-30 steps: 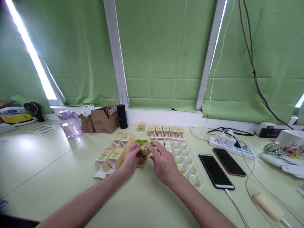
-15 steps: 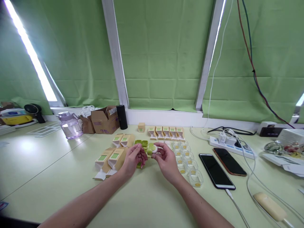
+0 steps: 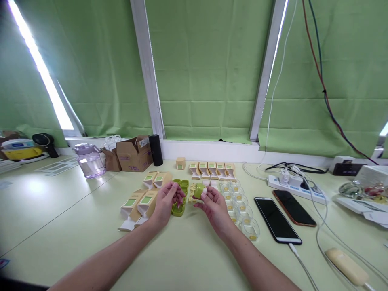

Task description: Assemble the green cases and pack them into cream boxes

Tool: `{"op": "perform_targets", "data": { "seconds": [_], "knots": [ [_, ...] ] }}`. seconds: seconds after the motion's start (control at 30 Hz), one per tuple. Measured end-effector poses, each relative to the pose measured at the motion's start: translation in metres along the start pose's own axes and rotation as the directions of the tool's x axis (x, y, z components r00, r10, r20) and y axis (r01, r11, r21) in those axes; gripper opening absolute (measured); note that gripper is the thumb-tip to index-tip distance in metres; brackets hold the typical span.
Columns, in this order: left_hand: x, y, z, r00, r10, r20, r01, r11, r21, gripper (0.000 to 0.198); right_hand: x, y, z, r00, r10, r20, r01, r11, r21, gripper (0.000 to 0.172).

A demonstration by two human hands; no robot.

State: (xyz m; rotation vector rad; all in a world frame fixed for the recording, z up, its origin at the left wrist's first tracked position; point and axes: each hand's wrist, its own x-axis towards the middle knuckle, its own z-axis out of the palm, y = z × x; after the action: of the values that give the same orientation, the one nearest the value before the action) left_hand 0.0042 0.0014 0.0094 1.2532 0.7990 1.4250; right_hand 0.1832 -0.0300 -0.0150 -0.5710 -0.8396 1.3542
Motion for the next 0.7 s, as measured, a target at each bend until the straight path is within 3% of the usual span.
{"op": "perform_targets", "data": {
  "seconds": [0.33,0.7],
  "knots": [
    [0.000,-0.004,0.003,0.991,0.125,0.053,-0.131,0.983,0.129,0.045,-0.003,0.009,-0.003,0.996,-0.085,0.020,0.086,0.992,-0.096,0.047],
    [-0.007,-0.009,0.005,0.970,0.109,0.217,-0.164,0.954,0.253,0.038,0.000,0.014,-0.006,0.965,-0.261,0.016,0.247,0.889,-0.385,0.050]
  ]
}}
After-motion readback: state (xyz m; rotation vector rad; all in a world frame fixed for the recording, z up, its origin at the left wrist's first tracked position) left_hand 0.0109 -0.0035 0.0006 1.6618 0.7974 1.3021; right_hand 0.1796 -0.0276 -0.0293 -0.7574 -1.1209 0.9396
